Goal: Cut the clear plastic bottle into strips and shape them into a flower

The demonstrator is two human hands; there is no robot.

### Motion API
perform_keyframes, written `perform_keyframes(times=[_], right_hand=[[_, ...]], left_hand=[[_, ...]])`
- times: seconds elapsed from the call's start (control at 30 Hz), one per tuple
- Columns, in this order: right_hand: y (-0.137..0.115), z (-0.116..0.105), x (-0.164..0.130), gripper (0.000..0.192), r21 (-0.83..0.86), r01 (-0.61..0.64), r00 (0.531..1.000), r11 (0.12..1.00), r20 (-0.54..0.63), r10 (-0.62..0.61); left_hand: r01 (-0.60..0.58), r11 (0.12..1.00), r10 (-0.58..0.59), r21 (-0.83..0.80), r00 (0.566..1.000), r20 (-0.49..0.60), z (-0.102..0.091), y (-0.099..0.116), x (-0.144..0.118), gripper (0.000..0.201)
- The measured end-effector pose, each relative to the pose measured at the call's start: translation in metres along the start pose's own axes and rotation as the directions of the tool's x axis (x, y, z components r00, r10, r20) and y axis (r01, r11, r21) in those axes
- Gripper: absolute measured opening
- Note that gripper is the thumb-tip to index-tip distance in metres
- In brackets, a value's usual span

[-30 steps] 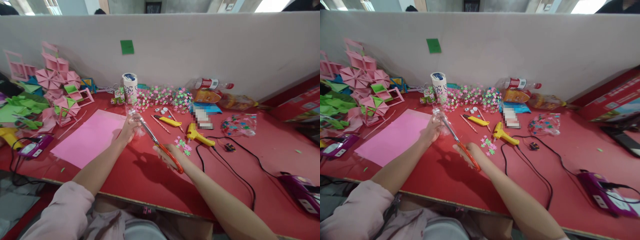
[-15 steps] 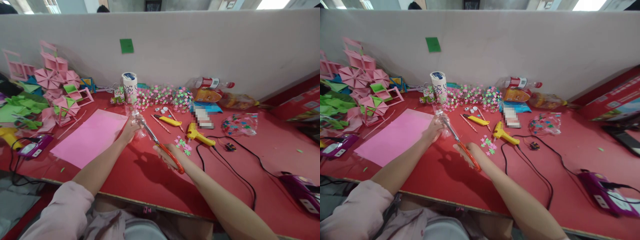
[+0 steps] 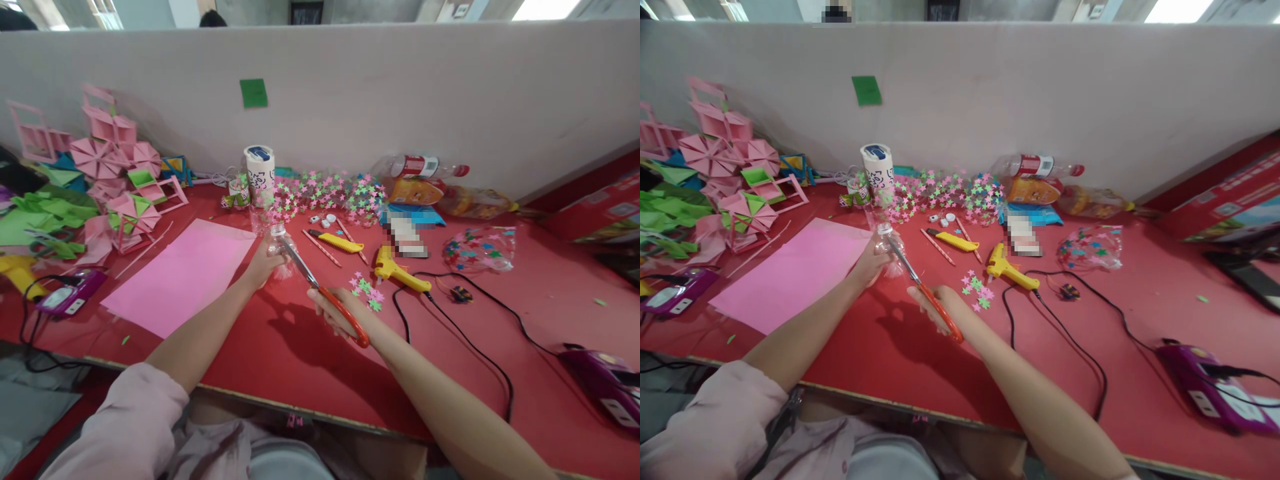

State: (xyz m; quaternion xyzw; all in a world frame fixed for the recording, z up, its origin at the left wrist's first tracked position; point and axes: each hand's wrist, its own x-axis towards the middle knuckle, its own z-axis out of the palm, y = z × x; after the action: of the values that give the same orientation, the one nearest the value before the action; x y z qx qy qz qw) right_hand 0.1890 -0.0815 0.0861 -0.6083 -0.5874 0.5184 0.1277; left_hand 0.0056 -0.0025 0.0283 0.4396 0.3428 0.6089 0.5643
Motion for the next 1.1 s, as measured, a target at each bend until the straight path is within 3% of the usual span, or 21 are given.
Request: perform_keyframes(times=[0.5, 0.83, 0.97, 1.1], right_hand=[[-0.011, -0.004, -0.006, 0.046, -0.088, -0.075, 0.997, 0.993, 0.001, 0.075], [0.006, -0.003, 0.002, 0.053, 0.004, 0.051, 0.997, 0.999, 0.050, -0.051], [0.010, -0.006, 0.005, 0.052, -0.087, 0.137, 0.990, 0.987, 0.039, -0.135], [0.010, -0.009, 0.007, 0.051, -0.044, 0.136, 0.991, 0.990, 0.017, -0.136]], left_hand=[[-0.006, 0.999, 0.007, 0.039, 1.000, -0.018, 0.000, 0.003, -0.001, 0.050], [0.014, 0.998, -0.018, -0.065, 0.998, -0.055, 0.004, 0.005, -0.001, 0.051], [-0.018, 0.983, -0.011, -0.183, 0.988, -0.155, -0.002, 0.010, 0.006, 0.038], [-0.047, 0.951, -0.047, -0.306, 0.955, -0.294, -0.015, 0.019, 0.016, 0.039]])
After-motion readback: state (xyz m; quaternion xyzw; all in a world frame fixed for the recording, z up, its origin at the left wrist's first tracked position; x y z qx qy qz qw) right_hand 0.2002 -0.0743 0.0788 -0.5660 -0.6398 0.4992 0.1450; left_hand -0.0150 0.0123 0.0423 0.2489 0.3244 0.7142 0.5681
